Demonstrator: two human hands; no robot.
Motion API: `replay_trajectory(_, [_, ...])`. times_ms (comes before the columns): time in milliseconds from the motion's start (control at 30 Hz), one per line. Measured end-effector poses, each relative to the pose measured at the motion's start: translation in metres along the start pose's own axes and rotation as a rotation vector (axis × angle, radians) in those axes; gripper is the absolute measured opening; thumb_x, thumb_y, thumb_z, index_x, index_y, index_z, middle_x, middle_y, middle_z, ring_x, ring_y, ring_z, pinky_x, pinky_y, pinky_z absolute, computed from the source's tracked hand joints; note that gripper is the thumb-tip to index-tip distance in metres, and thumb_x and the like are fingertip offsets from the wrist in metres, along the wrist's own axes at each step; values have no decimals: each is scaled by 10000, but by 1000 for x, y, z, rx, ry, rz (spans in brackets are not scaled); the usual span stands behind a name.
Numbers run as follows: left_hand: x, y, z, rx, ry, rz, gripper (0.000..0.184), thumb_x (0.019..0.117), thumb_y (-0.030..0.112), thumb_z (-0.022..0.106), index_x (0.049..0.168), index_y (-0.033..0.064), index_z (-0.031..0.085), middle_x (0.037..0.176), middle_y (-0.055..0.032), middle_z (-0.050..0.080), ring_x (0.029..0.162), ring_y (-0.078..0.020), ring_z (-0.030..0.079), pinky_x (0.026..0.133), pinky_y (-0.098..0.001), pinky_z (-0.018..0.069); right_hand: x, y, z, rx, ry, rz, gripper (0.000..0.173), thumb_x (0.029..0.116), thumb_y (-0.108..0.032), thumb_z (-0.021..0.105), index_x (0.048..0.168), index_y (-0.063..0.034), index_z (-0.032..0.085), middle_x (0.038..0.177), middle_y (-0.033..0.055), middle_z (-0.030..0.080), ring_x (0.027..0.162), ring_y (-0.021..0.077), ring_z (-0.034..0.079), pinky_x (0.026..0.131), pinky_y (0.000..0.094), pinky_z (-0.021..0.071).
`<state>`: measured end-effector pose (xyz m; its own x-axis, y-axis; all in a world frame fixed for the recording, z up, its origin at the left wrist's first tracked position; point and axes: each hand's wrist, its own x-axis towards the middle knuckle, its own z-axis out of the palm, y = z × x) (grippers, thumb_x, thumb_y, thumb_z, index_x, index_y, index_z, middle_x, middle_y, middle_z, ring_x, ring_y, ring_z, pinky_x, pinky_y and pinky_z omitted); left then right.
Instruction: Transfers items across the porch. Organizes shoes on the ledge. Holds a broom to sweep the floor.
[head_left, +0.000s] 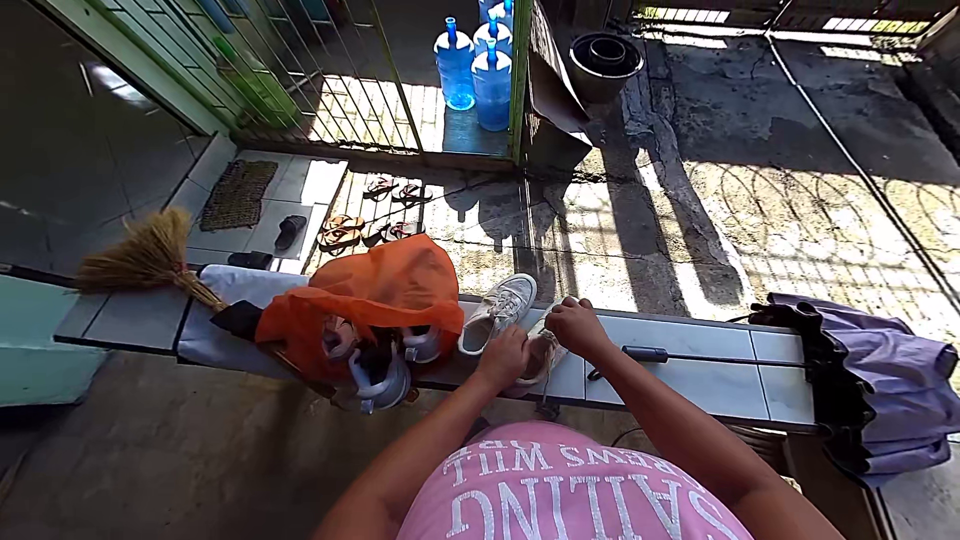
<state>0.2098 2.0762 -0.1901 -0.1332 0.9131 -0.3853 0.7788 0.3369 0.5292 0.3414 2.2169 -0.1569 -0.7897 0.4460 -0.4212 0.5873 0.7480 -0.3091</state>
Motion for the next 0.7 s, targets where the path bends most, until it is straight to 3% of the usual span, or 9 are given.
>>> replay_trajectory(133, [0, 0, -2, 45, -18, 30, 365, 1078, 267, 446, 1179, -9, 663, 1261, -190, 653, 1159, -330, 658, 977, -501, 518, -8, 19, -15, 76, 172, 337, 275, 1037, -204, 517, 1180, -84, 719, 1265, 128, 685, 1279, 347, 565, 1029, 580, 412])
replay_trajectory(200, [0, -1, -4, 37, -40, 25, 352, 1065, 275, 486, 1177, -5, 668, 1278, -186, 651, 1167, -331, 653, 991, -510, 509, -5, 10, -11, 57, 105, 254, 350, 987, -132, 568, 1325, -136, 660, 1408, 128, 602, 1347, 379, 498, 1051, 633, 379])
replay_trajectory(267, [1, 1, -8, 34, -58, 13, 350, 1052, 282, 516, 1195, -2, 663, 1289, -185, 648, 1191, -334, 642, 1009, -512, 502, 2, -5, -1, 7, -7, 40, 484, 983, -60, 543, 1438, -216, 599, 1504, 101, 539, 1426, 375, 428, 1114, 670, 311])
replay_trajectory(333, [2, 4, -12, 29, -74, -18, 346, 1038, 272, 543, 1237, 5, 636, 1277, -186, 649, 1197, -338, 639, 1004, -523, 504, 10, -14, 8, -50, -71, -113, 342, 1004, -15, 504, 1278, -100, 690, 1328, 157, 645, 1362, 406, 483, 1145, 702, 246])
replay_trajectory(400, [5, 7, -16, 37, -100, -51, 350, 1050, 253, 517, 1324, 43, 577, 1266, -174, 665, 1185, -337, 655, 986, -538, 517, 13, -12, 7, -90, -71, -128, 258, 1015, -20, 489, 1144, -46, 711, 1204, 162, 688, 1280, 392, 544, 1135, 670, 265])
replay_trajectory(500, [9, 10, -21, 64, -127, -50, 356, 1053, 189, 468, 1380, 72, 549, 1225, -181, 681, 1149, -356, 670, 956, -562, 524, -1, 12, -19, 22, 180, 92, 272, 1035, -66, 494, 1132, -83, 748, 1183, 130, 721, 1226, 359, 597, 1067, 598, 377])
replay_trajectory(633, [7, 7, -19, 61, -101, -31, 348, 1026, 178, 491, 1340, 56, 580, 1215, -179, 683, 1146, -349, 669, 952, -551, 525, -31, 72, -66, 482, 664, 471, 263, 1073, -155, 513, 1185, -20, 708, 1142, 193, 715, 1111, 360, 663, 990, 595, 477])
replay_trajectory(700, [2, 4, -16, 52, -62, -7, 355, 1036, 204, 528, 1352, 51, 581, 1307, -176, 648, 1243, -343, 621, 1030, -521, 497, -50, 88, -80, 789, 820, 492, 249, 1065, -184, 557, 1191, -1, 669, 1064, 152, 709, 931, 237, 674, 874, 455, 531])
